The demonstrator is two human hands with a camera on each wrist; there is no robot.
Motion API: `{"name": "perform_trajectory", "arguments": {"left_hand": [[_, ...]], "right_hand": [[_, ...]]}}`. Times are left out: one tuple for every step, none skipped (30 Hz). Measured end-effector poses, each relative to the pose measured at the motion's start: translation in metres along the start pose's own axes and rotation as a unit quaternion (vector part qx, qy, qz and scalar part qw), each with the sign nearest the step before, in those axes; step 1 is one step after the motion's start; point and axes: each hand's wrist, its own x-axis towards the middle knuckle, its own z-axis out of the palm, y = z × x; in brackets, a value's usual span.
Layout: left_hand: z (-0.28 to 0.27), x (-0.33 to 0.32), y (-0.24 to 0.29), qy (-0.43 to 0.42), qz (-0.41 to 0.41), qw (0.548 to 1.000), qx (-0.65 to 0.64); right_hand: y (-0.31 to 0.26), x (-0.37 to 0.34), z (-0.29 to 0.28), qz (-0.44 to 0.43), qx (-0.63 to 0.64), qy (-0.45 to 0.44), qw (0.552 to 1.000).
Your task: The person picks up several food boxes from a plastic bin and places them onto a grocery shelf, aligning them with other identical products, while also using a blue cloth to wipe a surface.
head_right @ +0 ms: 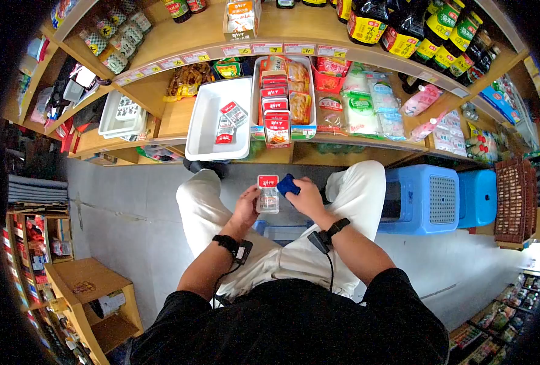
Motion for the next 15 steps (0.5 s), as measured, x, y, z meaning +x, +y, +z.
{"name": "perform_trajectory", "arguments": {"left_hand": [[-0.002, -0.001, 0.001, 0.0, 0.0, 1.0, 0.0], [-0.004, -0.002, 0.003, -0.006, -0.012, 1.0, 0.015], [-0.007, -0.002, 0.003, -0.012, -0.025, 0.999, 0.03], [-0.008, -0.002, 0.002, -0.012, -0.025, 0.999, 0.03], [-0.01, -0.001, 0.0, -0.01, -0.024, 0.999, 0.031], [-0.005, -0.003, 0.003, -0.007, -0.024, 0.999, 0.032], [-0.002, -0.006, 0.006, -0.007, -0.024, 0.999, 0.033], [0.001, -0.01, 0.01, -0.028, -0.035, 0.999, 0.01], [0.009, -0.014, 0.017, -0.05, -0.048, 0.998, -0.014], [0.014, -0.019, 0.026, -0.083, -0.055, 0.995, -0.006], [0.02, -0.024, 0.034, -0.106, -0.073, 0.992, -0.019], [0.034, -0.033, 0.042, -0.101, -0.078, 0.99, -0.065], [0.044, -0.038, 0.048, -0.096, -0.085, 0.985, -0.111], [0.042, -0.039, 0.053, -0.133, -0.078, 0.983, -0.098], [0.052, -0.047, 0.064, -0.128, -0.062, 0.988, -0.06]], "right_hand": [[0.001, 0.002, -0.001, 0.044, 0.013, 0.019, 0.999], [0.001, 0.002, -0.003, 0.069, 0.025, 0.005, 0.997], [0.005, 0.002, -0.001, 0.068, 0.025, 0.005, 0.997], [0.008, 0.001, 0.002, 0.059, 0.016, 0.016, 0.998], [0.012, 0.0, 0.005, 0.049, 0.007, 0.028, 0.998], [0.005, 0.0, 0.002, 0.049, 0.008, 0.028, 0.998], [-0.001, -0.001, -0.001, 0.071, 0.014, 0.009, 0.997], [-0.007, -0.001, -0.003, 0.094, 0.019, -0.011, 0.995], [-0.007, -0.001, -0.003, 0.096, 0.019, -0.01, 0.995], [-0.005, 0.0, -0.002, 0.093, 0.031, -0.016, 0.995], [-0.004, -0.001, -0.002, 0.091, 0.042, -0.022, 0.995], [-0.005, 0.0, -0.003, 0.095, 0.042, -0.022, 0.994], [-0.006, 0.001, -0.004, 0.087, 0.03, -0.03, 0.995], [-0.007, 0.001, -0.005, 0.078, 0.018, -0.038, 0.996], [-0.008, 0.0, -0.004, 0.082, 0.018, -0.038, 0.996]]}}
